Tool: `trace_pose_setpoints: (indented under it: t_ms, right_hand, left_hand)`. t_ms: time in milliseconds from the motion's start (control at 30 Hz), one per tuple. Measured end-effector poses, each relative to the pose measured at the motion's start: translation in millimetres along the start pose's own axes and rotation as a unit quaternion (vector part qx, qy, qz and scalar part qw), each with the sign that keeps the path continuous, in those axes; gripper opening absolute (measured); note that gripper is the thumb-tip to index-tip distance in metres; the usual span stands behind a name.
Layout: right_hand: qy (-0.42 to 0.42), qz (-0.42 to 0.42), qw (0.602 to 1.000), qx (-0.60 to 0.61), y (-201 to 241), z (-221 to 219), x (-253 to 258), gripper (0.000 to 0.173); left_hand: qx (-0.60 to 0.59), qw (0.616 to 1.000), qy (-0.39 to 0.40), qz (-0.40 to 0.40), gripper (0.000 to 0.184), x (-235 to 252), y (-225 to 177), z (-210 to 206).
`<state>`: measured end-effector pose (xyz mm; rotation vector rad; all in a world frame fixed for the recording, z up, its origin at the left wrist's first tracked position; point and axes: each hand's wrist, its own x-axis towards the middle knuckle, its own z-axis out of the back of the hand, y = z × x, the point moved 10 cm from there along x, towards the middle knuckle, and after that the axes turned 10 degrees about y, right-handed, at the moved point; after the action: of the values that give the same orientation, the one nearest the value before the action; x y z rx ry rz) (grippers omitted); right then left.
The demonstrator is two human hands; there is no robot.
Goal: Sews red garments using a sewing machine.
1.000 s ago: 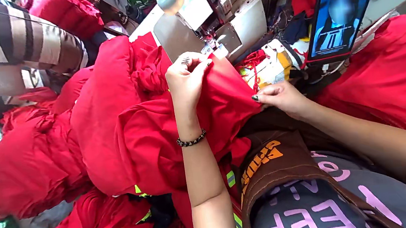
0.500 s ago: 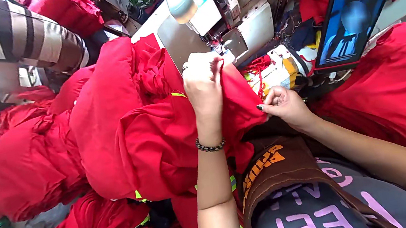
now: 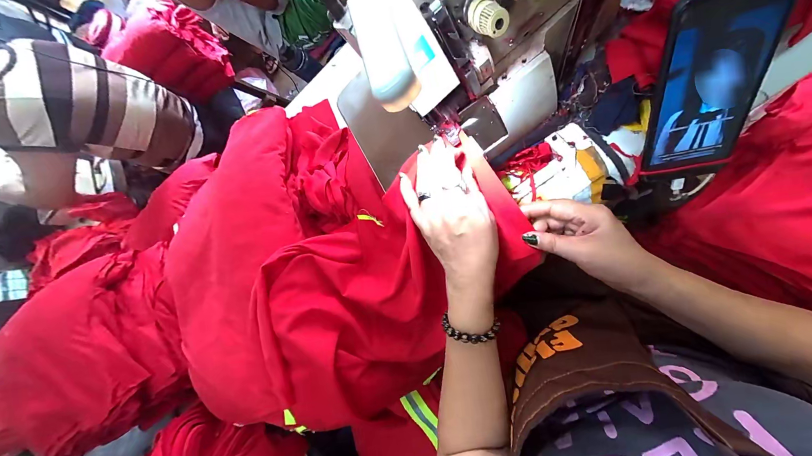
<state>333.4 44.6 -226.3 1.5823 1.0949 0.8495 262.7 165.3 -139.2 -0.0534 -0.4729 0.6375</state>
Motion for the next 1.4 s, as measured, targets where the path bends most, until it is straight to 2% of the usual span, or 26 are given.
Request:
trace_pose_setpoints:
  t_ms: [133, 200, 267, 367, 533, 600, 667, 733, 800, 867, 967, 1033, 1067, 1133, 1200, 1300, 1333, 1400]
  right_hand:
    - [-0.012, 0.05, 0.998, -0.024, 19, -2, 32, 0.05]
    - [-0.009, 0.073, 0.996, -0.045, 27, -2, 50, 0.053]
    - [-0.015, 0.11, 0.99, -0.082, 36, -1, 67, 0.042]
    - [-0.026, 0.148, 0.981, -0.125, 47, -1, 81, 0.022]
    - [-0.05, 0.165, 0.975, -0.143, 46, -1, 82, 0.018]
    - [-0.055, 0.168, 0.973, -0.15, 46, -2, 81, 0.017]
    - [-0.053, 0.152, 0.975, -0.154, 44, -3, 82, 0.017]
    - [-0.041, 0.123, 0.977, -0.167, 45, -4, 84, 0.016]
    - [-0.015, 0.101, 0.975, -0.196, 56, -10, 83, 0.016]
    - [0.005, 0.135, 0.968, -0.211, 75, -24, 83, 0.016]
    - [0.043, 0.197, 0.955, -0.219, 98, -48, 96, 0.034]
    - [0.092, 0.183, 0.955, -0.213, 101, -65, 105, 0.048]
    - [0.128, 0.159, 0.956, -0.209, 97, -72, 106, 0.049]
    - [0.162, 0.157, 0.952, -0.205, 89, -78, 98, 0.036]
    - [0.16, 0.164, 0.946, -0.23, 81, -70, 84, 0.021]
    - [0.112, 0.149, 0.934, -0.304, 65, -29, 75, 0.014]
    - [0.089, 0.135, 0.928, -0.337, 61, -13, 76, 0.013]
    - [0.033, 0.112, 0.916, -0.383, 60, 9, 75, 0.013]
  left_hand:
    - [-0.099, 0.988, 0.119, 0.013, 0.035, 28, 28, 7]
    - [-0.115, 0.981, 0.153, 0.011, 0.037, 37, 44, 7]
    - [-0.094, 0.98, 0.173, 0.006, 0.046, 52, 55, 5]
    - [-0.051, 0.979, 0.197, 0.031, 0.048, 95, 76, -15]
    - [-0.011, 0.983, 0.179, 0.03, 0.047, 151, 128, -54]
    - [-0.004, 0.985, 0.156, 0.08, 0.044, 159, 153, -57]
    - [-0.015, 0.976, 0.149, 0.16, 0.049, 152, 172, -48]
    - [-0.032, 0.978, 0.095, 0.185, 0.051, 123, 172, -14]
    - [-0.052, 0.985, -0.025, 0.164, 0.049, 81, 167, 35]
    - [-0.072, 0.972, -0.146, 0.172, 0.045, 50, 156, 86]
    - [-0.178, 0.929, -0.303, 0.12, 0.034, 5, 110, 146]
    - [-0.233, 0.908, -0.342, 0.063, 0.028, -13, 83, 165]
    - [-0.247, 0.907, -0.34, 0.037, 0.026, -19, 75, 169]
    - [-0.284, 0.913, -0.291, 0.008, 0.027, -22, 68, 167]
    - [-0.336, 0.923, -0.19, 0.011, 0.035, -17, 69, 147]
    - [-0.356, 0.934, -0.016, 0.002, 0.05, -12, 68, 96]
    - [-0.351, 0.936, 0.013, -0.015, 0.046, -13, 64, 82]
    - [-0.372, 0.926, 0.032, -0.061, 0.022, -19, 51, 66]
